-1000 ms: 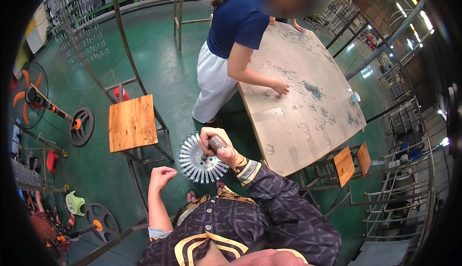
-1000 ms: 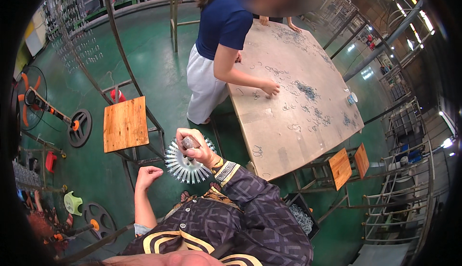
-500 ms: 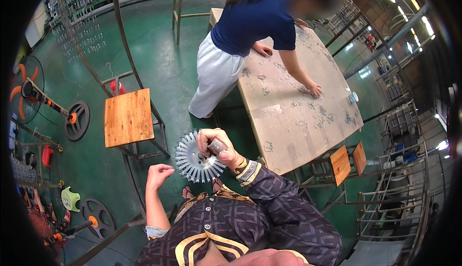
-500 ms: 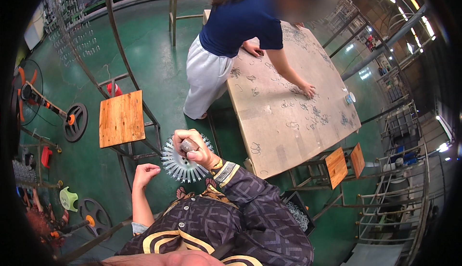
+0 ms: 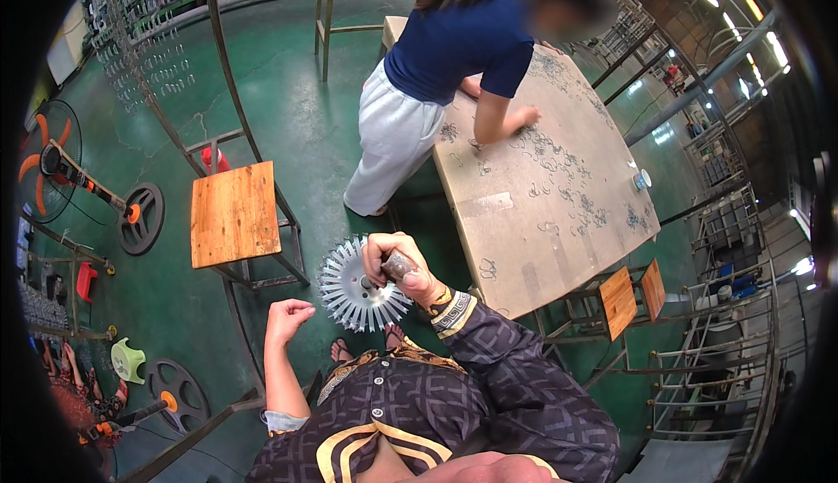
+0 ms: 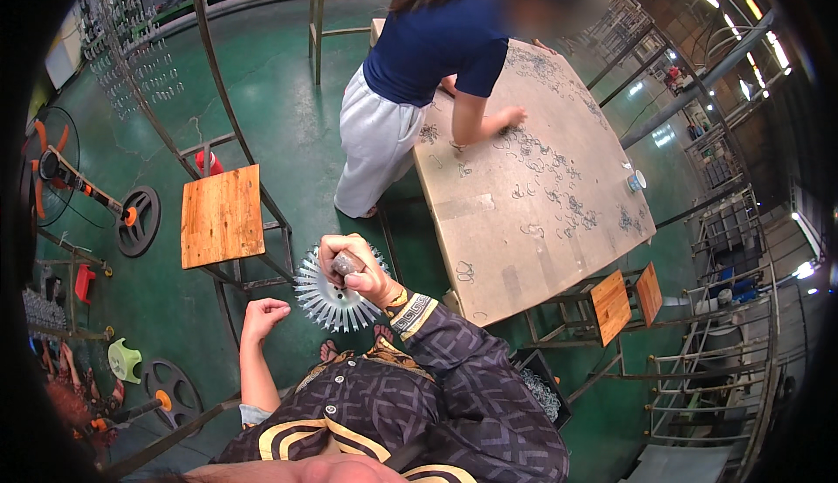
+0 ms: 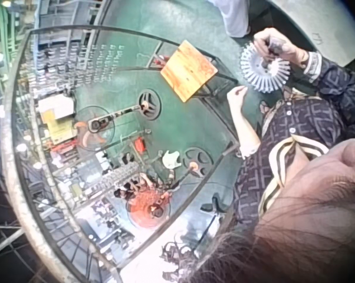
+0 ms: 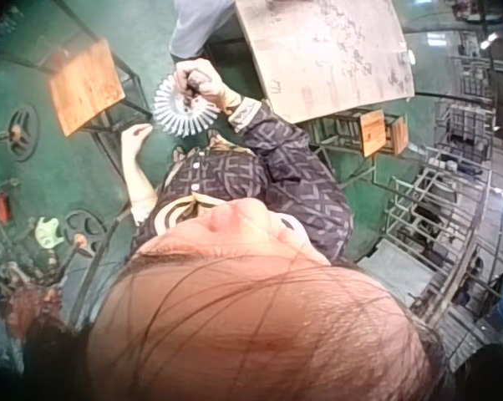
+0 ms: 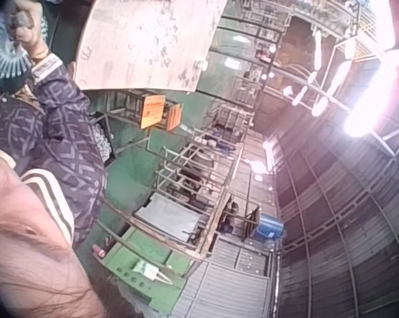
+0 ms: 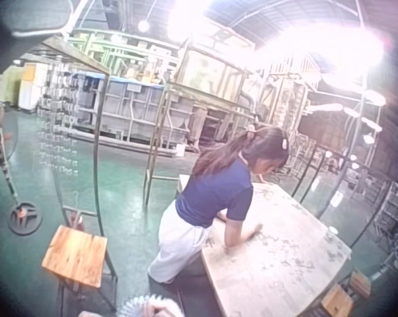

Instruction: The person assembles a star-shaped light fixture by attaching small metal pieces to a central hub using a tool. They repeatedly pick up pieces and attach them to the fixture while standing in a workshop.

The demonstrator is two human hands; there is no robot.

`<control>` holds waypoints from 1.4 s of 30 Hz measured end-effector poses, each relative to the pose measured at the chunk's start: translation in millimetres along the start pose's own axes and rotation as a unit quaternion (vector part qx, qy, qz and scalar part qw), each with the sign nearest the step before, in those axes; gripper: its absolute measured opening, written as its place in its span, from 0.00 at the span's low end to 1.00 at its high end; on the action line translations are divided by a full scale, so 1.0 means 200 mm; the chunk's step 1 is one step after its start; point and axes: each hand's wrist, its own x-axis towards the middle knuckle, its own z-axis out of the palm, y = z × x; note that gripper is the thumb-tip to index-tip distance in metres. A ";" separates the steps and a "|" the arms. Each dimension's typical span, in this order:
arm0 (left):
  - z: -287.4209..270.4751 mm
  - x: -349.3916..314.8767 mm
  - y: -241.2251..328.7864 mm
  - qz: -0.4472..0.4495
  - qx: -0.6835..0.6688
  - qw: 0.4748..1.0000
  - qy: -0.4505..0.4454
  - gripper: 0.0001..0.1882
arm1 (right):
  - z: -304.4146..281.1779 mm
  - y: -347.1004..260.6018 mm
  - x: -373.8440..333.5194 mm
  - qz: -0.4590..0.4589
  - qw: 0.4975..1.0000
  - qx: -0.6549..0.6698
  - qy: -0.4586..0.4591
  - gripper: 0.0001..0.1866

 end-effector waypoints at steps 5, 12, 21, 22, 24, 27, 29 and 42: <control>0.01 0.02 -0.03 0.006 -0.007 1.000 0.001 0.08 | -0.01 0.00 0.01 -0.024 0.999 -0.024 -0.010 0.38; -0.01 0.03 -0.03 0.009 -0.008 1.000 0.003 0.08 | -0.02 -0.01 0.02 -0.027 0.999 -0.025 -0.006 0.37; 0.01 0.04 -0.04 0.019 -0.002 1.000 -0.002 0.07 | -0.02 0.00 0.00 -0.007 1.000 -0.003 -0.005 0.37; 0.01 0.04 -0.03 0.018 -0.004 1.000 -0.001 0.08 | -0.02 -0.01 0.00 -0.007 1.000 -0.002 -0.007 0.37; 0.01 0.04 -0.02 0.015 -0.005 1.000 0.003 0.08 | -0.02 -0.01 0.00 -0.006 1.000 -0.001 -0.009 0.38; 0.00 0.04 -0.01 0.014 -0.005 1.000 0.008 0.09 | -0.02 -0.02 0.01 -0.002 1.000 -0.009 -0.009 0.38; -0.04 0.02 -0.03 0.019 -0.006 1.000 0.018 0.09 | 0.01 0.00 0.03 0.001 1.000 -0.013 -0.014 0.39; -0.01 0.06 -0.08 0.085 0.096 0.989 0.068 0.09 | 0.06 0.03 -0.01 -0.001 0.997 0.073 0.005 0.39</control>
